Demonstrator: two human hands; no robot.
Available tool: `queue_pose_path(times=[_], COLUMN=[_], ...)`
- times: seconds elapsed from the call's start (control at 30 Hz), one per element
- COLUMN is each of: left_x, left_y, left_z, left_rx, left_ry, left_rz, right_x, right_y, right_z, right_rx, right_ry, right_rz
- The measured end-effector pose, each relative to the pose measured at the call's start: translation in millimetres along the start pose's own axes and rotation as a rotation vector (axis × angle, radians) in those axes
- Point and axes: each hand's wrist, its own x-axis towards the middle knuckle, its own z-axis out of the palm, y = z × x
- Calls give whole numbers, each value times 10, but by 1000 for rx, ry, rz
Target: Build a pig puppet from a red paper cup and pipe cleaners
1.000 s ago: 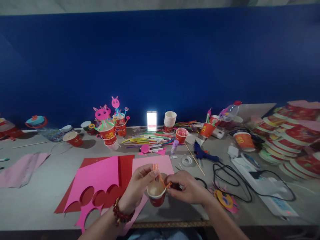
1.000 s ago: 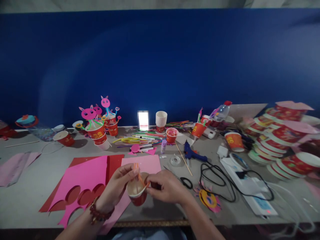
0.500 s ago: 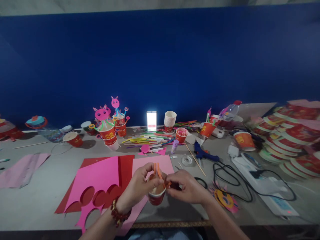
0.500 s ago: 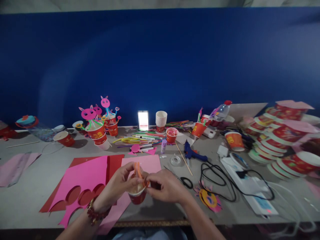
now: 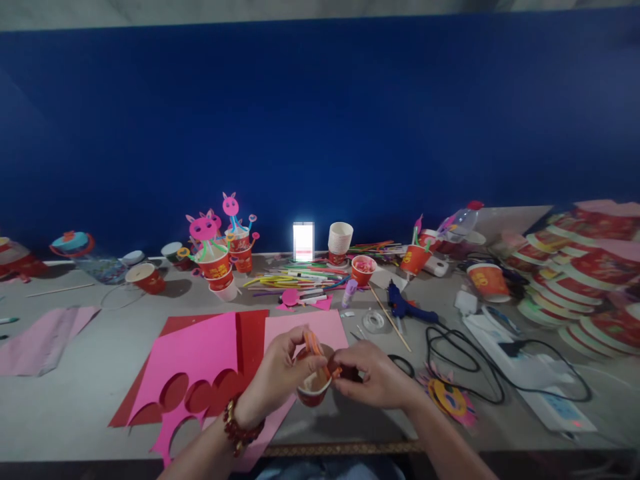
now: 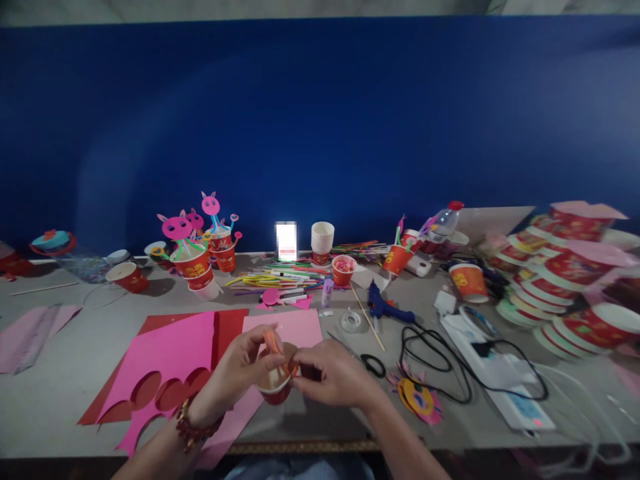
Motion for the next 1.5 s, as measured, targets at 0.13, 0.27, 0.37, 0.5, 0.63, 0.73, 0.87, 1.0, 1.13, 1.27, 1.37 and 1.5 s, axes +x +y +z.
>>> queue_pose_path(times=[0.13,0.27,0.37,0.5,0.63,0.73,0.87,1.0,1.13,1.27,1.37,1.5], left_x=[-12,-45,-64,-55,-21,0,14,14,3,-11,-7,28], left_y=[14,97,104,31,26,102,182,186,175,175,161,117], left_z=[3,-24,-37,-32,-107,-206,-270,-243,-207,-204,-215,-216], left_rx=[50,160,312,212,133,227,340,411,454,465,406,304], left_ry=[28,-108,-68,-82,-123,-82,-56,-42,-47,-32,-40,-54], left_rz=[42,-25,11,-24,-6,73,113,126,157,154,166,150], right_x=[5,17,31,37,14,-1,6,17,13,11,11,10], right_y=[27,49,38,28,79,128,154,146,138,146,147,139], right_z=[15,19,20,16,20,29,35,47,70,86,91,104], right_rx=[28,75,78,108,240,369,417,362,296,326,339,317], right_ry=[-11,-21,-17,-16,-30,-41,-32,-33,-41,-41,-29,-41], right_rz=[5,-9,-20,-7,48,69,62,63,49,36,37,20])
